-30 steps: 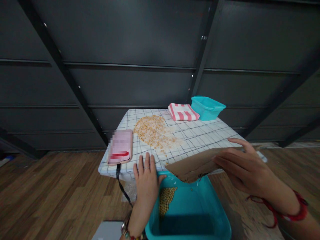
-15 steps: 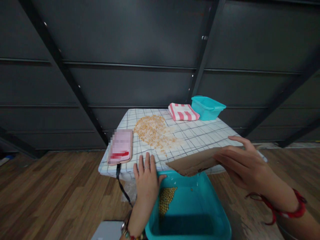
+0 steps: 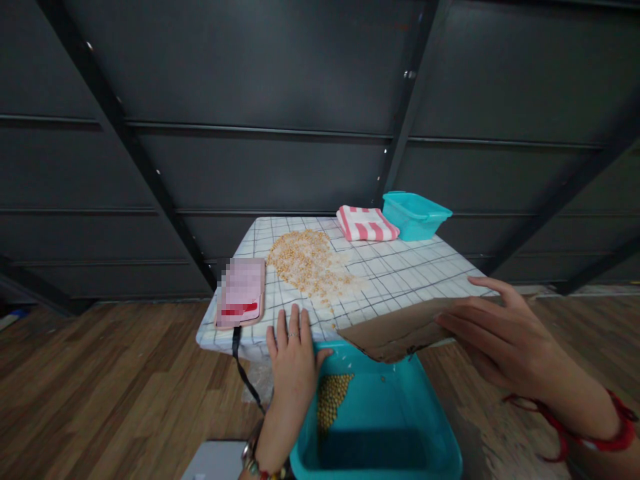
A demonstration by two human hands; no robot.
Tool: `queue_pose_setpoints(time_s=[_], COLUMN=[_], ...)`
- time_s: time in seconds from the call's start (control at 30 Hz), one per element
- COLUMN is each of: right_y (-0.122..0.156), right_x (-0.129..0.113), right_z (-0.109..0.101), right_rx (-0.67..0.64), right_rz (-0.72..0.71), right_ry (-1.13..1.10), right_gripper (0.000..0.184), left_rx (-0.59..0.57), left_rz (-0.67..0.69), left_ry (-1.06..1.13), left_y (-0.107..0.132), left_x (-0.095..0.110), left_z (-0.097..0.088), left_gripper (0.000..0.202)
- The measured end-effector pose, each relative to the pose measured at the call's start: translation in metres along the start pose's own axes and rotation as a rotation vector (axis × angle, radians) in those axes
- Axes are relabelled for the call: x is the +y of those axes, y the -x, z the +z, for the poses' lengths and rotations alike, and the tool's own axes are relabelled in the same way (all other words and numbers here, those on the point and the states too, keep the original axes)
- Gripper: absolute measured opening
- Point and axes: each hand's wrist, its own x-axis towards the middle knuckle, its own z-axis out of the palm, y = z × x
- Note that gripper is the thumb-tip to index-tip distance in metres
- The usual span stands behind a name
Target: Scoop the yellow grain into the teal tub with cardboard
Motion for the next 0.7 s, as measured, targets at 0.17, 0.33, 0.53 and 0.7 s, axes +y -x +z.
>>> queue_pose_setpoints(time_s=[0.17,0.33,0.53,0.7], right_y=[0.004,0.009,0.007,0.005], right_x=[0.000,0.002,0.001,0.001], right_z=[-0.006,-0.007,0.002,0.004], right_rx=[-0.026,-0.005,-0.003,-0.016], right_rz=[-0.006,0.018,0.031,0.015], right_ry=[0.007,-0.011,0.010,-0.009], right_gripper=[0.026,0.025,0.026,0.029], left_rx=[0.007,-0.027,-0.008,0.013], left_rz=[0.006,0.002,0.011,0.012], left_ry=[-0.026,-0.023,-0.050,-0.027], left_y=[0.000,-0.001,0.000,0.001], left_x=[0.001,0.001,0.001,0.000], left_z=[0.000,-0.004,-0.002,0.001], left_gripper=[0.061,0.062,0.059,0.060])
